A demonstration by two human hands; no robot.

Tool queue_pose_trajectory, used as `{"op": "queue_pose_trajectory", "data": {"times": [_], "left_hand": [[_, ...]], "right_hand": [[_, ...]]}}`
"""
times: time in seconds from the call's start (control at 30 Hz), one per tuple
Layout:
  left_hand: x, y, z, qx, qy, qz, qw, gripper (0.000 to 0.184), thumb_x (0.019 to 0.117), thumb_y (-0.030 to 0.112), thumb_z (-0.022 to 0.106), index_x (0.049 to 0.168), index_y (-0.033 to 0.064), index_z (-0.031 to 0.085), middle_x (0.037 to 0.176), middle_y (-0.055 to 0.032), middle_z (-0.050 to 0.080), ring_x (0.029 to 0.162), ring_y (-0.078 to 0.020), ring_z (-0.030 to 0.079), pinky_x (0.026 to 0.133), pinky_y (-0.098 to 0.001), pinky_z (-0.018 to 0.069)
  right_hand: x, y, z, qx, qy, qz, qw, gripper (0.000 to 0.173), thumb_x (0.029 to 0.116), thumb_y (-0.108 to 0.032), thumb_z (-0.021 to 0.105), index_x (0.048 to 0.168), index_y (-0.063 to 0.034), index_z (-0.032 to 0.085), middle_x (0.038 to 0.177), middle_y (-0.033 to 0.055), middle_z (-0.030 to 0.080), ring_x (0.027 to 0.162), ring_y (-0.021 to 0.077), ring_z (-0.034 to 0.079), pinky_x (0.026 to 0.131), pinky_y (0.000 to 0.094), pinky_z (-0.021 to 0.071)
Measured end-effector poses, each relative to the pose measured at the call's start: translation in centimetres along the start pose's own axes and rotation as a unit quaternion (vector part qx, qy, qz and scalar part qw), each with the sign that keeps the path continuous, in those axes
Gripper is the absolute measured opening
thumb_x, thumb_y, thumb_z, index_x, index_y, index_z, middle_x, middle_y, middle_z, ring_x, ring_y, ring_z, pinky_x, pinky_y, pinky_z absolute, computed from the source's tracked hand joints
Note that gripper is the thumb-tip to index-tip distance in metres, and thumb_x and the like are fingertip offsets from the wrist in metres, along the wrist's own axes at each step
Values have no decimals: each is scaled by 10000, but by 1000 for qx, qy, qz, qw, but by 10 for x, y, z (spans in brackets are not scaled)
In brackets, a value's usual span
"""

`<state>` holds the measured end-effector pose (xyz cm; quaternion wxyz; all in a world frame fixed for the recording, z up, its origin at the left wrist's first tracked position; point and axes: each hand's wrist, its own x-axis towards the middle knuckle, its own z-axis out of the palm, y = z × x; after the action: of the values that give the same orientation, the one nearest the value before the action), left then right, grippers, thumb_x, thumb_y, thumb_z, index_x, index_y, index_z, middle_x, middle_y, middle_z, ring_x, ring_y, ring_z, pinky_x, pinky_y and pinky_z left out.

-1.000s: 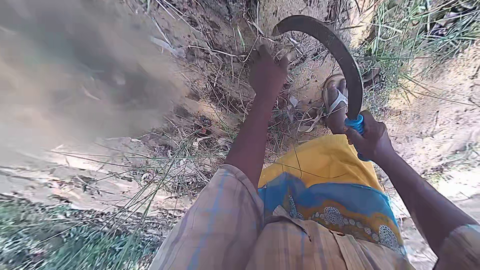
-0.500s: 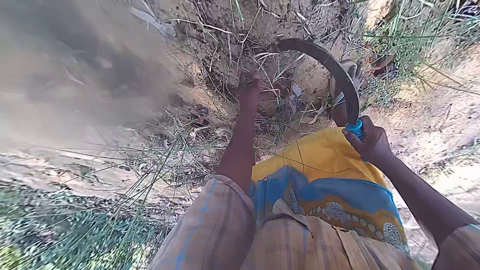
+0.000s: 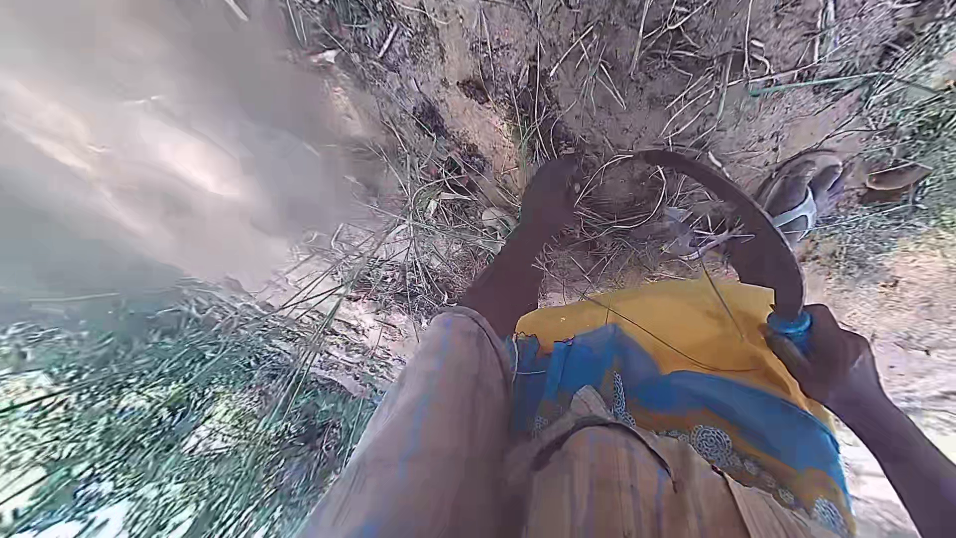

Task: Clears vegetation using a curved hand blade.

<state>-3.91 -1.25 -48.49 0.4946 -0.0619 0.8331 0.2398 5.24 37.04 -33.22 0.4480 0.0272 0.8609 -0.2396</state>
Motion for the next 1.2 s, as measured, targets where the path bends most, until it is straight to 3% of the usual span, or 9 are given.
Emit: {"op": "queue_pose_trajectory", "data": {"times": [0.13,0.27,0.37,0.53,0.7,0.8,0.9,1.07,1.2], "left_hand": [[39,-20,-34,33,30,-128,991,760,1027,342,615,1649,125,236,1714,-224,124,1576,-479,57,1132,-786,189],[34,-55,-11,-1,-50,-284,958,674,1013,332,592,1526,-56,391,1581,-341,345,1468,-529,336,1088,-712,372],[4,-102,32,-34,-177,-232,956,428,1100,212,446,1284,-153,574,1361,-354,572,1312,-483,549,1072,-653,427],[-52,-103,65,-60,-104,-255,959,430,1127,277,354,1402,8,547,1302,-327,621,1217,-527,605,955,-722,471],[-47,-93,58,-80,-96,-257,958,420,1123,263,378,1430,32,549,1365,-298,605,1270,-498,587,989,-703,456],[-35,-109,26,-57,8,-165,985,443,1017,163,581,1445,51,552,1469,-268,514,1363,-484,492,1062,-669,434],[-27,-139,-23,-36,137,-114,983,572,958,135,627,1499,15,480,1602,-285,362,1528,-480,243,1223,-640,173],[-35,-199,-63,-17,115,-318,941,992,905,348,744,1631,-8,170,1680,-314,134,1562,-509,91,1183,-739,157],[-64,-235,-34,-22,58,-435,898,1023,868,304,767,1626,-17,160,1580,-376,323,1445,-585,334,1097,-772,284]], "right_hand": [[66,-65,30,48,28,-52,997,494,974,-319,561,1154,141,585,803,280,652,676,423,656,623,589,511],[96,-113,52,32,7,-52,998,403,968,-222,635,1174,120,581,772,263,639,661,450,643,602,621,484],[95,-108,63,-9,-46,-32,998,376,975,-203,646,1179,105,576,775,273,634,694,480,647,617,639,482],[95,-101,73,-27,-102,-20,994,359,988,-199,635,1195,90,583,779,270,634,715,475,646,646,642,482],[156,-148,68,-135,-139,-42,980,467,1051,-274,582,1332,90,499,958,354,659,923,572,664,760,703,488],[153,-113,49,-198,-156,30,967,508,1049,-306,610,1324,105,496,1009,392,638,975,605,640,782,733,472],[99,-55,27,-158,-146,24,976,505,1018,-288,623,1324,103,528,962,393,636,887,609,631,744,752,449],[87,-82,30,-105,-91,-79,987,537,969,-325,581,1226,146,563,829,327,636,718,515,635,647,671,474],[163,-180,71,-76,-126,-144,979,430,1017,-254,609,1231,116,557,845,310,646,767,506,654,687,674,488]]}}
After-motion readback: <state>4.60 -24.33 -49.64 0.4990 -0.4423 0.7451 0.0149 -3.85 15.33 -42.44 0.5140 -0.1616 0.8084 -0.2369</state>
